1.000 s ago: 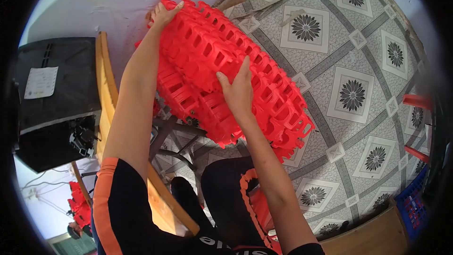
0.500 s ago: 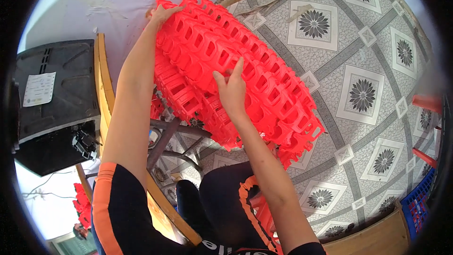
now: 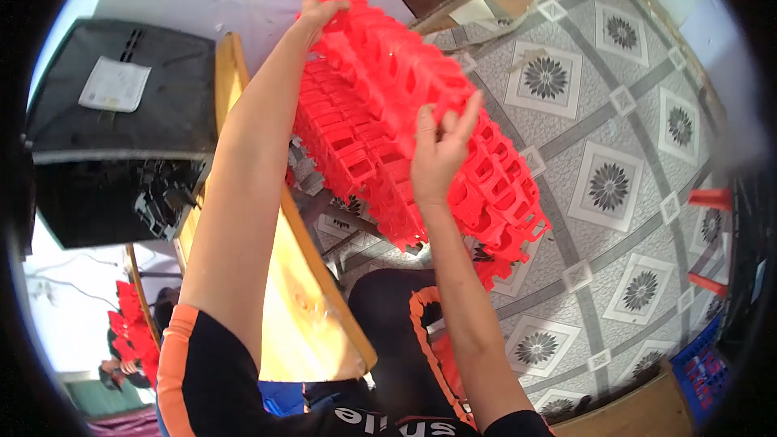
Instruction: The person assembles plastic units by fitting black components into red frames by hand and placing the assembled parts on a table. The person also restocks stacks of red frames onto the work table.
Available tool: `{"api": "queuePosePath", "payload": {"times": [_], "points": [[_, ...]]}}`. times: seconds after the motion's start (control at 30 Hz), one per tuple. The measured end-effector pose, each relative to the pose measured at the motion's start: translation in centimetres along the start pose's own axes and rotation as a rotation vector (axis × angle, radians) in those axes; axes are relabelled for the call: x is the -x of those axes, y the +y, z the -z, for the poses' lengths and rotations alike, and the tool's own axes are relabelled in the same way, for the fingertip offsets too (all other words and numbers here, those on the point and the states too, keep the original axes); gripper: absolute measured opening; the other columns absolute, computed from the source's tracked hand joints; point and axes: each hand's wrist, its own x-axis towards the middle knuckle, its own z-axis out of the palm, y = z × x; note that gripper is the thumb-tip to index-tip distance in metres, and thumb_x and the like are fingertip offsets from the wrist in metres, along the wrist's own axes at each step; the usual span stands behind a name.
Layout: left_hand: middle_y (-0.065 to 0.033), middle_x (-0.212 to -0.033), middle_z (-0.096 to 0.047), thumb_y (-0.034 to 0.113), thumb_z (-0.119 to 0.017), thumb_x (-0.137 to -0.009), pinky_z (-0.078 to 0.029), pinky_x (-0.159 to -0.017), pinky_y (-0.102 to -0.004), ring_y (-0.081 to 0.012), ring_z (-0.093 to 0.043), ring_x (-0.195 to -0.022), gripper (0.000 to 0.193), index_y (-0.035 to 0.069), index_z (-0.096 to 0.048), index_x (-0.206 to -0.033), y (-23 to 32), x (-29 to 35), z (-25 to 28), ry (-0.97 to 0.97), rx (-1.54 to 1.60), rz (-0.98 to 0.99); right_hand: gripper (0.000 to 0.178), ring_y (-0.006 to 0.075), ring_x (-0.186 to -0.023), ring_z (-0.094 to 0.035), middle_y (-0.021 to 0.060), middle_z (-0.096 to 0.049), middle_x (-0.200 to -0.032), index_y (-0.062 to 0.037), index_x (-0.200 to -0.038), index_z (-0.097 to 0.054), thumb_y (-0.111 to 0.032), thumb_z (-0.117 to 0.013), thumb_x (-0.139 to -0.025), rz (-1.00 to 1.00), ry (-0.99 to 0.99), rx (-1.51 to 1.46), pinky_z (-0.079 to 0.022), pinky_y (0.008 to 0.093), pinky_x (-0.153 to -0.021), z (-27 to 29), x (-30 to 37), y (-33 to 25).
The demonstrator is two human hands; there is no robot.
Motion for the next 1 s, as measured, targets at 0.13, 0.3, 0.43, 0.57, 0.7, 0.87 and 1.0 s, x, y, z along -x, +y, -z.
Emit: {"api": "queuePosePath", "payload": {"times": [0.13,0.3,0.43,0.57,0.7,0.87,1.0], "points": [[-0.0072,-0.096,-0.069,0.011,-0.074,-0.079,-0.055,-0.073,-0.0333,-0.0181,-0.067,-0.084,0.029,0.004,-0.066,-0.106,12.0,12.7,0.7,-0.230,0.597,-0.232,0.073,0.0058,-0.082,-0.058,0.0033,-0.065,-0.107,-0.0001,-0.151,-0.024,0.003,-0.064,-0.090,0.352,0.010,0.123,-0.051,0.0191,-0.066,3.2,0.9,-11.3],[-0.0189,-0.126,-0.062,0.058,-0.068,-0.078,-0.044,-0.100,-0.0471,-0.0386,-0.056,-0.120,0.074,0.009,-0.053,-0.131,20.5,28.8,14.4,0.259,0.159,-0.308,0.057,0.0098,-0.073,-0.059,0.0099,-0.064,-0.108,0.0064,-0.141,-0.042,0.002,-0.065,-0.088,0.480,0.174,0.418,-0.050,0.0218,-0.063,5.8,7.8,-28.6],[-0.0223,-0.122,-0.061,0.055,-0.068,-0.079,-0.040,-0.105,-0.0463,-0.0390,-0.052,-0.123,0.063,0.013,-0.058,-0.125,18.9,48.8,28.8,0.502,-0.093,-0.196,0.045,0.0057,-0.059,-0.046,0.0072,-0.064,-0.086,0.0106,-0.130,-0.049,0.003,-0.061,-0.087,0.441,-0.037,0.045,-0.040,0.0173,-0.054,8.2,13.1,-35.4],[-0.0089,-0.099,-0.071,0.031,-0.076,-0.085,-0.051,-0.079,-0.0288,-0.0139,-0.065,-0.089,0.050,-0.005,-0.062,-0.117,3.3,58.5,36.6,0.682,-0.360,-0.389,0.037,0.0030,-0.056,-0.044,0.0005,-0.061,-0.080,0.0053,-0.122,-0.056,0.000,-0.064,-0.086,0.125,-0.398,0.160,-0.035,0.0164,-0.050,5.1,17.9,-33.3],[-0.0088,-0.111,-0.069,0.056,-0.075,-0.072,-0.029,-0.096,-0.0520,-0.0369,-0.047,-0.119,0.063,0.013,-0.066,-0.117,-11.1,64.5,40.9,0.645,-0.430,0.302,0.036,0.0017,-0.056,-0.049,-0.0025,-0.060,-0.077,-0.0002,-0.119,-0.058,-0.005,-0.069,-0.085,-0.391,-0.794,-0.005,-0.034,0.0165,-0.049,-2.5,24.5,-26.2],[-0.0094,-0.119,-0.066,0.061,-0.070,-0.075,-0.029,-0.097,-0.0558,-0.0378,-0.047,-0.123,0.061,0.020,-0.065,-0.120,-19.8,62.9,42.7,0.514,-0.519,0.614,0.033,0.0038,-0.056,-0.051,-0.0015,-0.059,-0.074,0.0023,-0.116,-0.058,-0.007,-0.070,-0.086,-0.523,-0.867,0.125,-0.036,0.0173,-0.050,-6.8,27.7,-17.7],[-0.0111,-0.121,-0.065,0.062,-0.067,-0.077,-0.033,-0.094,-0.0559,-0.0396,-0.049,-0.119,0.061,0.019,-0.064,-0.121,-24.3,61.9,43.2,0.473,-0.594,0.503,0.043,0.0058,-0.065,-0.055,0.0019,-0.062,-0.083,0.0076,-0.121,-0.055,-0.015,-0.070,-0.089,-0.629,-1.012,0.156,-0.042,0.0201,-0.055,-9.3,26.2,-13.9]]}}
